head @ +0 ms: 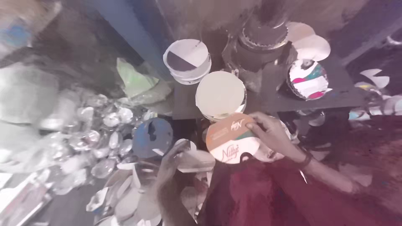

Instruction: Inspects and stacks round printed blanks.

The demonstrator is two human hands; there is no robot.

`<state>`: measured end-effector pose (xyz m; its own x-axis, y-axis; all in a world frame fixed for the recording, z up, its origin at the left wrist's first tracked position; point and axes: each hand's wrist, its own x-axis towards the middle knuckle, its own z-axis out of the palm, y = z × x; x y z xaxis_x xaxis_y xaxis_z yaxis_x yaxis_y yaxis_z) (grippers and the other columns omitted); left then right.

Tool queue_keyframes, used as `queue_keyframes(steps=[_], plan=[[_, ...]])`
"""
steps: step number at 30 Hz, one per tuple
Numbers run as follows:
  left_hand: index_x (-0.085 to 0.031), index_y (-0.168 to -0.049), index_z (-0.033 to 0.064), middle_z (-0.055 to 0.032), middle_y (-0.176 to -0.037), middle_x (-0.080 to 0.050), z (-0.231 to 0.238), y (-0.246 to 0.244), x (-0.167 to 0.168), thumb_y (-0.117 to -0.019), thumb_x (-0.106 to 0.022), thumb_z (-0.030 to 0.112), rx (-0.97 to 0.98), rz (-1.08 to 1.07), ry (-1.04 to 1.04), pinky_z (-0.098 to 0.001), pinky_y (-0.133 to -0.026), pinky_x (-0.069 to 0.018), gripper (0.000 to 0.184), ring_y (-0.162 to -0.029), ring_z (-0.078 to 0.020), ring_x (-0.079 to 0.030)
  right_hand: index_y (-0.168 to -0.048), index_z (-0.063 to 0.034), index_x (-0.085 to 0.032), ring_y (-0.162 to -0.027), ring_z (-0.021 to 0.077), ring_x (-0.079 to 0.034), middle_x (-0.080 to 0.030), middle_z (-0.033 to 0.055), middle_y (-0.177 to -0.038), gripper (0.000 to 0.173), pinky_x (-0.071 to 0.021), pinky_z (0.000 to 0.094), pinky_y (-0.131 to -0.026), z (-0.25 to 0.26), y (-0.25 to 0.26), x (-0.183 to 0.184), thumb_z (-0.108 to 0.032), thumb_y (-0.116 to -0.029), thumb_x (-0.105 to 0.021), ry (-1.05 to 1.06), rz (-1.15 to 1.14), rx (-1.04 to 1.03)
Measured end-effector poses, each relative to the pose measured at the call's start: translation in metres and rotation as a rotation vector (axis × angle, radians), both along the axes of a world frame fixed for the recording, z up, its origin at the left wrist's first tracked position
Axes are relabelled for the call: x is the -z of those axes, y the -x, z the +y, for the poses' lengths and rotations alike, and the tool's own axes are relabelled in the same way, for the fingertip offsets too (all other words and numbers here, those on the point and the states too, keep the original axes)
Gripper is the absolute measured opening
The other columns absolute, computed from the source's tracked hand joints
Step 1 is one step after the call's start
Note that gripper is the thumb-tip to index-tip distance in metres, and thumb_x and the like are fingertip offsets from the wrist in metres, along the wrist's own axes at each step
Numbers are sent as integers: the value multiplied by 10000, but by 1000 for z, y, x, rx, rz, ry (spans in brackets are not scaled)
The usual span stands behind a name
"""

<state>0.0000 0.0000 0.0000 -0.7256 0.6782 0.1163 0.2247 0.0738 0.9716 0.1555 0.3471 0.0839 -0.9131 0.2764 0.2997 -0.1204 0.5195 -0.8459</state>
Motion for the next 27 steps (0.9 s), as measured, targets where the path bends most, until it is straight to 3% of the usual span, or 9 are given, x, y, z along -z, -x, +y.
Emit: queue_keyframes(steps=[2,4,6,8,10,14,17,23,27], plan=[[-515,-1416,-38,-98,-1400,-600,13,-5,-8,-1020,-502,496,59,14,39,-304,-1061,-478,665,-1282,-114,-564,-1164,-33,-684,-767,-18,-647,-717,0,-906,219,-555,185,-723,-2,8,0,-167,-1010,-606,79,-92,-18],[-412,-1473,-71,-107,-1474,-533,42,-16,-23,-1001,-453,603,80,-5,-39,-324,-1078,-476,825,-1326,-123,-530,-1150,-37,-703,-726,-9,-629,-712,7,-865,227,-540,191,-690,-10,15,-2,-191,-1010,-612,96,-139,-71],[-437,-1457,-21,-3,-1394,-599,75,-29,-41,-1014,-531,471,61,-48,-190,-293,-1020,-521,669,-1224,-66,-594,-1114,-36,-730,-684,0,-611,-705,22,-836,248,-525,191,-652,-18,21,-10,-224,-1022,-597,35,-154,-126],[-530,-1326,-35,16,-1202,-677,97,-37,-54,-999,-562,106,-31,-84,-298,-275,-907,-577,357,-1041,-61,-668,-1050,-20,-756,-647,49,-619,-713,57,-826,233,-536,240,-617,-17,27,-25,-176,-1021,-585,-51,-127,-107],[-568,-1256,-3,32,-1101,-704,102,-33,-57,-960,-529,-11,-124,-82,-361,-280,-860,-591,299,-969,-66,-684,-1083,-25,-740,-668,124,-667,-727,85,-879,213,-584,322,-626,-2,36,-35,-142,-1030,-569,-114,-63,3],[-569,-1364,87,47,-1237,-660,111,-9,-72,-963,-443,29,-243,-82,-428,-256,-867,-564,424,-1005,-51,-654,-1219,-17,-672,-699,202,-713,-726,136,-973,222,-626,390,-636,32,50,-39,-101,-1033,-585,-101,-116,112],[-499,-1446,77,7,-1379,-593,134,21,-74,-978,-364,87,-138,-122,-435,-248,-902,-540,487,-1065,-58,-633,-1313,-44,-626,-717,205,-702,-711,137,-1047,289,-618,377,-613,32,47,-33,-71,-1028,-586,75,-199,88],[-579,-1350,20,-31,-1179,-680,162,49,-67,-987,-330,57,-109,-268,-314,-268,-863,-562,442,-983,-68,-656,-1426,-27,-513,-871,172,-707,-655,109,-1179,433,-632,342,-713,22,45,-27,-3,-1001,-596,512,-232,142],[-626,-1300,28,-19,-1094,-705,157,43,-71,-992,-331,23,-148,-291,-258,-244,-787,-569,427,-884,-56,-665,-1425,-43,-522,-923,153,-671,-645,101,-1200,455,-594,331,-769,19,50,-26,-52,-986,-639,440,-209,153]])
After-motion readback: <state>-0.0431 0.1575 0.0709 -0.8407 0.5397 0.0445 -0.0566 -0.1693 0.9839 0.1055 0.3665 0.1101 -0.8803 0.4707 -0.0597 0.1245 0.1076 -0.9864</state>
